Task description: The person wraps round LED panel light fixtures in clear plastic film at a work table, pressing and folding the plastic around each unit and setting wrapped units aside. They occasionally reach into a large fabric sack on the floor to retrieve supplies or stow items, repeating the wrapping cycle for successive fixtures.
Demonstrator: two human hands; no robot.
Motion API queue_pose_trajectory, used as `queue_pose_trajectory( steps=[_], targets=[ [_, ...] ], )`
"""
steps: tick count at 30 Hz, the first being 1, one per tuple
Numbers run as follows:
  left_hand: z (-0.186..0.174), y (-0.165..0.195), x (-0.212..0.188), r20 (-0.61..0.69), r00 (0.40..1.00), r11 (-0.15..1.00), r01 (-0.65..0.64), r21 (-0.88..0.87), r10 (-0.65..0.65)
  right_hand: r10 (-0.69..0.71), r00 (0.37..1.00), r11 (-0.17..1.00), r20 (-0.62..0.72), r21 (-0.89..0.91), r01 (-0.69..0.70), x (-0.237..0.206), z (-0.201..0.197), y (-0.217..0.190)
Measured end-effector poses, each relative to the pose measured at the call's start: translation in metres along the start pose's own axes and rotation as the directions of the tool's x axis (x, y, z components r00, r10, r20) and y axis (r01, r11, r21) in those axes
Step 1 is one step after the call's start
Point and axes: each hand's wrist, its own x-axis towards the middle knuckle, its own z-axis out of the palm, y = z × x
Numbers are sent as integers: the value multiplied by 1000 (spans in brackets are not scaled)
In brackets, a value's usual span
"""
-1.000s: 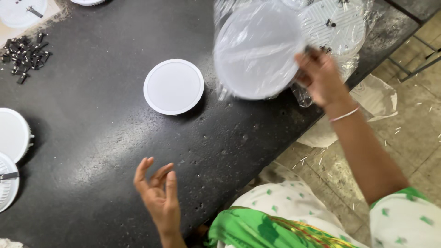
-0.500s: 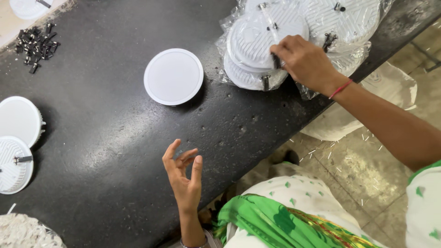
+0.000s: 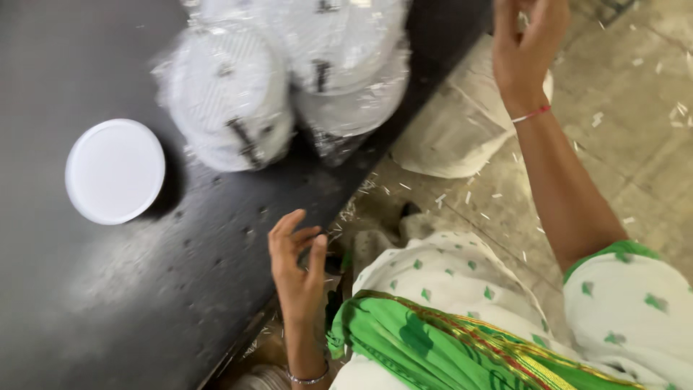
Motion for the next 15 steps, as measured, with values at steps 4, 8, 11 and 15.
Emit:
queue_pose_trajectory(
  steps=[4, 8, 11, 15],
  targets=[
    [93, 2, 11, 285, 958, 999, 5, -39, 6, 300, 912, 937, 281, -265, -226, -88, -24, 133],
    [182, -18, 36, 584, 811, 991, 54, -123, 28, 551, 478, 809, 684, -579, -106, -181, -30, 182],
    [243, -54, 65, 604, 797, 998, 56, -43, -18, 648, 287, 755, 706, -646, -114, -226, -50, 182],
    [303, -125, 100, 520, 844, 985, 46, 167, -127, 670, 224, 740, 708, -611, -281, -294, -84, 152]
  ],
)
